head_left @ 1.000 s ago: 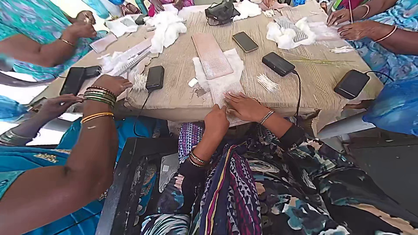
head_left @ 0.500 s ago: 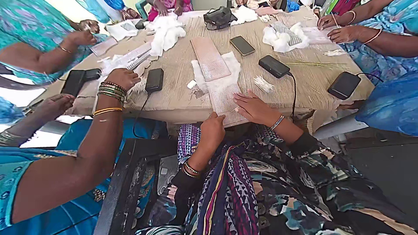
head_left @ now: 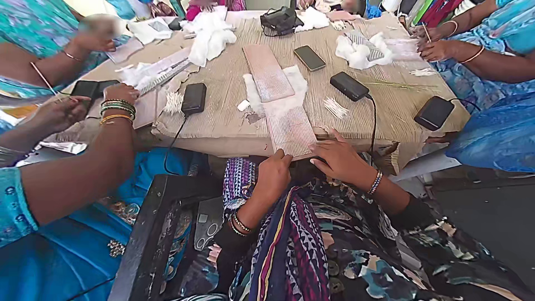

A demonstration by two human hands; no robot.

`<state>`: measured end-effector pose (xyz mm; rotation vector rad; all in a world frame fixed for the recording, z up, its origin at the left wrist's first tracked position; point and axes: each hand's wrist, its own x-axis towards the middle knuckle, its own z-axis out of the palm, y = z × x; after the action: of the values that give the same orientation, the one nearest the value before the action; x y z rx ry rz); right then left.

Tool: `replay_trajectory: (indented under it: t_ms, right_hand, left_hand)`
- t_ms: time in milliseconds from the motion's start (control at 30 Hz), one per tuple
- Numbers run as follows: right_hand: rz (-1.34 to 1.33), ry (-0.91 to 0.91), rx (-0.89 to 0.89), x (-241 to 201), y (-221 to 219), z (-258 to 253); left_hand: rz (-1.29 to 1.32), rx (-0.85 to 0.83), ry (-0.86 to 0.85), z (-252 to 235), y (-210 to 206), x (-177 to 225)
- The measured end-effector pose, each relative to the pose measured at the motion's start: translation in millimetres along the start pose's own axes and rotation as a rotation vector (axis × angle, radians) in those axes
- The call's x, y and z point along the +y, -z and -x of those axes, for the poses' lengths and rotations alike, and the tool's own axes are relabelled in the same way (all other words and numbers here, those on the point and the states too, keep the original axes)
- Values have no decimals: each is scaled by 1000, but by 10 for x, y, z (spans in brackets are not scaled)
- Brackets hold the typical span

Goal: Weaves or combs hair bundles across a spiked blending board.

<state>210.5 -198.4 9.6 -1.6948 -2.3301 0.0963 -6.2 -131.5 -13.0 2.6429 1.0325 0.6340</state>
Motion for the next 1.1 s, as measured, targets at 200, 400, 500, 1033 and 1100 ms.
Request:
replay_trajectory:
  t_ms: [200, 400, 500, 1033, 1100]
  right_hand:
    - [70, 27, 290, 28, -180, -290]
    - [99, 20, 277, 69, -130, -389]
    - [82, -171, 299, 339, 102, -384]
    - [-131, -287, 171, 701, 105, -1132]
    - [-39, -65, 128, 461, -76, -1216]
  left_hand:
    - [-27, 202, -78, 23, 14, -155]
    - [20, 121, -39, -83, 40, -243]
    - [31, 159, 41, -127, 161, -400]
    - [377, 137, 383, 105, 310, -917]
    - [408, 143, 399, 102, 306, -924]
